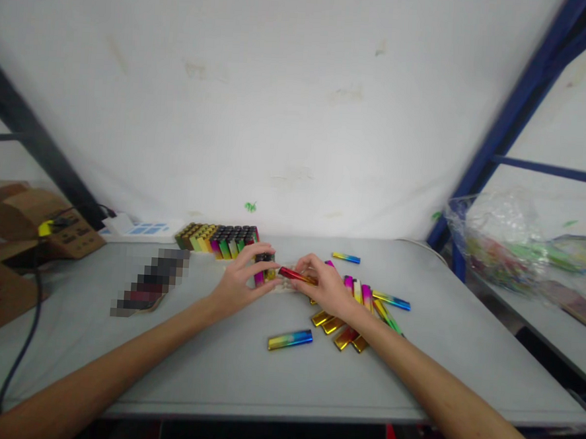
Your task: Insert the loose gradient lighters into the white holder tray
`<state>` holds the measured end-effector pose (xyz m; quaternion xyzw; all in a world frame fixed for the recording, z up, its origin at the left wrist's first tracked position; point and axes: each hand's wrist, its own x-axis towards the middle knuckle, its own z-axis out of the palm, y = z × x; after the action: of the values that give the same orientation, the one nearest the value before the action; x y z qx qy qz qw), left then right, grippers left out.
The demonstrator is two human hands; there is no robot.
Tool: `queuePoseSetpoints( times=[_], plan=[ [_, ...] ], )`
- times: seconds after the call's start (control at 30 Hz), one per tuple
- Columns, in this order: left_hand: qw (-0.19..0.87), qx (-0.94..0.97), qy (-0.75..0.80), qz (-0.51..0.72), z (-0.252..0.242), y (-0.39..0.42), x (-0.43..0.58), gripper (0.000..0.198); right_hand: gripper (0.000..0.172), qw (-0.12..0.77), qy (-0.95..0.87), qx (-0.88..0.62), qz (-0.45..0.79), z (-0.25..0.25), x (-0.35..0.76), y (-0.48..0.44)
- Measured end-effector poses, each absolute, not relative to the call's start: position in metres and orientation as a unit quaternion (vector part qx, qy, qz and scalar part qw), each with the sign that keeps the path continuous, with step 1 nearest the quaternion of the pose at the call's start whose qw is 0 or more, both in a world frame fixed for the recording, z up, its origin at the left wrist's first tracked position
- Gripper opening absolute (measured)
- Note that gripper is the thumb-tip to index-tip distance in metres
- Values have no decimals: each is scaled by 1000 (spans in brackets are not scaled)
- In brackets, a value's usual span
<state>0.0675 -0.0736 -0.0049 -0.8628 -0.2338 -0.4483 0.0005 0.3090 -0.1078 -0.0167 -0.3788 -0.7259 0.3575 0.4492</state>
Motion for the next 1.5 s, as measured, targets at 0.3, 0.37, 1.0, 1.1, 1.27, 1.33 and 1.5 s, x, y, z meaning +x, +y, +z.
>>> queuePoseSetpoints(
  times=[0.3,0.37,1.0,1.1,1.27,1.33,1.5],
  plan=[
    [-69,-858,-227,-456,2,-80,73,12,28,463,-732,-358,348,-16,299,-111],
    [-73,-854,-231,-460,5,-81,72,11,28,463,-739,-379,310,-13,302,-110],
    [-36,-861,-240,-448,13,-67,58,8,10,401,-821,-397,82,-1,312,-111],
    [-40,-863,-240,-443,14,-67,58,8,9,399,-823,-397,76,1,314,-111],
    [-47,-861,-245,-444,14,-67,58,8,11,388,-829,-396,71,1,318,-108],
    [-44,-861,-250,-440,12,-67,58,7,11,383,-830,-401,63,0,320,-107],
    [-29,-868,-258,-423,8,-67,57,8,14,375,-826,-421,34,-1,329,-101]
  ],
)
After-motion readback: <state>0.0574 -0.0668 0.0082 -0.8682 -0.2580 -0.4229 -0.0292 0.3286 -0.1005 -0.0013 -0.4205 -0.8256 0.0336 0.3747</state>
